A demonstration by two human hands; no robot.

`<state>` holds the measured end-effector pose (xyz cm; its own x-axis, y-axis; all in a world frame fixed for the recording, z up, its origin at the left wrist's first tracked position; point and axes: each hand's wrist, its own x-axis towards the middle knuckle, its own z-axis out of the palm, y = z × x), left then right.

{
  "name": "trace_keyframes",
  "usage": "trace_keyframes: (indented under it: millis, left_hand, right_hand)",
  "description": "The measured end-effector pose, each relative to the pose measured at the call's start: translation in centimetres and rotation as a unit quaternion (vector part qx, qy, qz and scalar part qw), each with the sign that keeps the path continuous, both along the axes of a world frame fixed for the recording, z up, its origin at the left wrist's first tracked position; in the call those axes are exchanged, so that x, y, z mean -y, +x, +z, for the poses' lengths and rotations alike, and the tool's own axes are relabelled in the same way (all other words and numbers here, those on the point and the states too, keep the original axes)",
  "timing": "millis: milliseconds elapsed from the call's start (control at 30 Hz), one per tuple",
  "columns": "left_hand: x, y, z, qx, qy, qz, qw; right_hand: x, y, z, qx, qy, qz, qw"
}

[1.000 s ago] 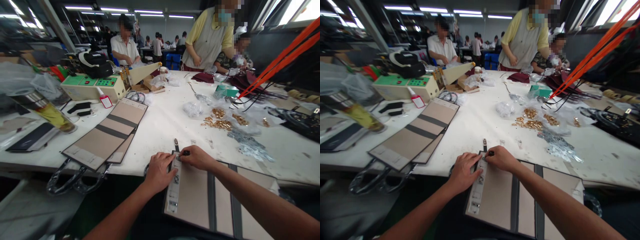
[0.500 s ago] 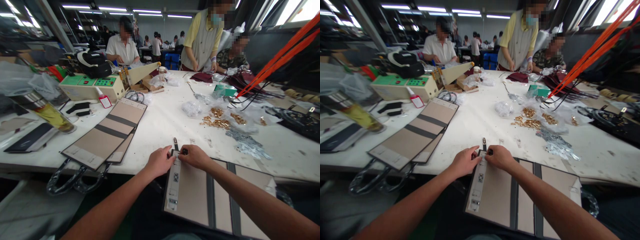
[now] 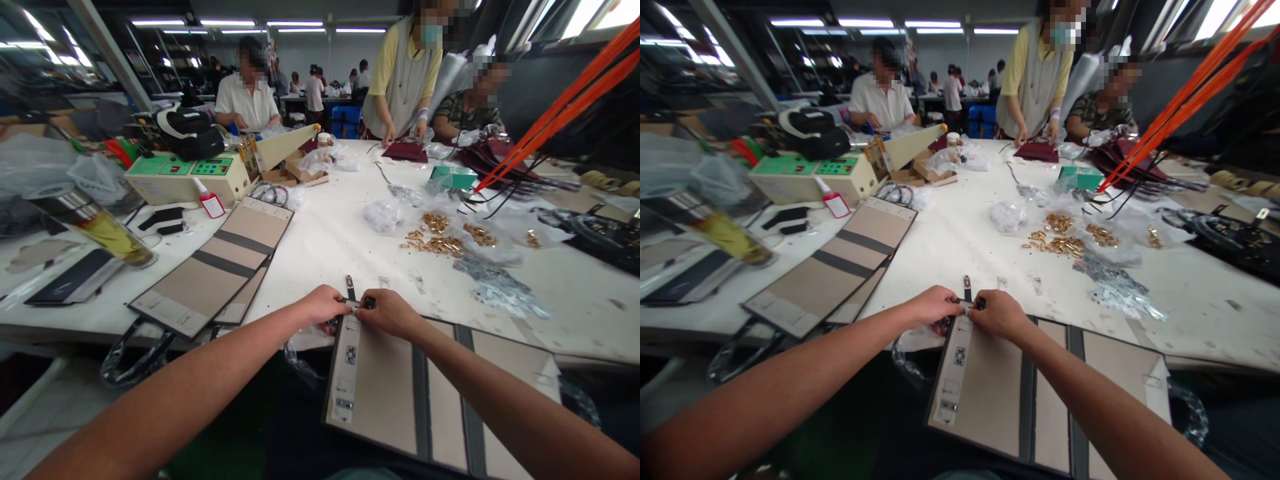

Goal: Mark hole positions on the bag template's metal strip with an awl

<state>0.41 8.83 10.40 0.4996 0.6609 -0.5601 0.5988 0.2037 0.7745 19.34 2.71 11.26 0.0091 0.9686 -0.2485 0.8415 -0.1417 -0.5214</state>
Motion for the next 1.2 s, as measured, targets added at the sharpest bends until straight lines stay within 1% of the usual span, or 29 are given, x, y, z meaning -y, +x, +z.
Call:
trace_keyframes:
  millis: [167,267,333,400,433,500,533,567,600,667,700,767,833,900,967,1067,1133,1200]
  left_hand:
    - [-0.7,-0.4,-0.2,0.015,-0.037,0.010,0.999]
    - [-0.8,-0.1,0.2,0.021,-0.036,-0.011,0.999]
    - [-0.9,0.1,0.2,0.011,-0.023,-0.031,0.999]
    - [-1.8,0.4,-0.6,-0.004,-0.008,-0.052,0.999]
    - [-2.4,0.5,-1.1,-0.001,-0.011,-0.044,0.999]
    - [-3.5,0.8,-2.2,0.001,-0.011,-0.043,0.999]
    - [-3.9,0.9,-2.6,0.007,-0.012,-0.044,0.999]
    - [-4.0,0.9,-2.8,0.010,-0.013,-0.048,0.999]
    - [-4.0,0.8,-2.9,0.013,-0.015,-0.051,0.998]
    - [-3.9,0.8,-2.9,0.018,-0.018,-0.054,0.998]
    - [-3.9,0.8,-2.9,0.019,-0.020,-0.057,0.998]
    - [-4.0,0.8,-2.9,0.020,-0.026,-0.059,0.998]
    - [-4.1,0.8,-2.7,0.018,-0.033,-0.055,0.998]
    - [-3.8,0.7,-2.3,0.014,-0.032,-0.053,0.998]
    - [-3.4,0.6,-1.8,0.011,-0.022,-0.058,0.998]
    - [-2.9,0.5,-1.5,0.010,-0.045,-0.041,0.998]
    - [-2.9,0.4,-1.5,0.010,-0.064,-0.023,0.998]
    - [-2.9,0.3,-1.6,0.014,-0.075,-0.012,0.997]
  right_hand:
    - [-0.6,0.1,-0.2,-0.020,-0.009,0.005,1.000]
    - [-0.6,0.2,0.1,-0.033,-0.005,-0.012,0.999]
    - [-0.6,0.3,0.4,-0.051,0.003,-0.021,0.998]
    - [-1.2,0.8,0.8,-0.066,0.019,-0.033,0.997]
    - [-1.6,1.1,1.1,-0.082,0.034,-0.041,0.995]
    - [-2.1,1.5,2.0,-0.149,0.088,-0.062,0.983]
    - [-2.1,1.5,2.6,-0.197,0.119,-0.072,0.971]
    - [-2.0,1.4,3.2,-0.253,0.149,-0.086,0.952]
    - [-1.8,1.2,3.8,-0.311,0.172,-0.102,0.929]
    - [-1.5,0.6,4.2,-0.427,0.196,-0.142,0.871]
    - [-1.4,0.4,3.9,-0.475,0.204,-0.159,0.841]
    - [-1.7,-0.2,2.7,-0.541,0.233,-0.183,0.787]
    - [-2.2,-0.6,1.0,-0.583,0.262,-0.199,0.743]
    - [-2.4,-1.1,-0.2,-0.615,0.275,-0.218,0.706]
    - [-2.1,-1.4,-0.6,-0.637,0.278,-0.237,0.679]
    - [-1.6,-1.3,0.1,-0.657,0.281,-0.261,0.649]
    - [-1.6,-0.9,0.5,-0.666,0.280,-0.268,0.638]
    - [-1.7,-0.8,0.7,-0.666,0.284,-0.265,0.637]
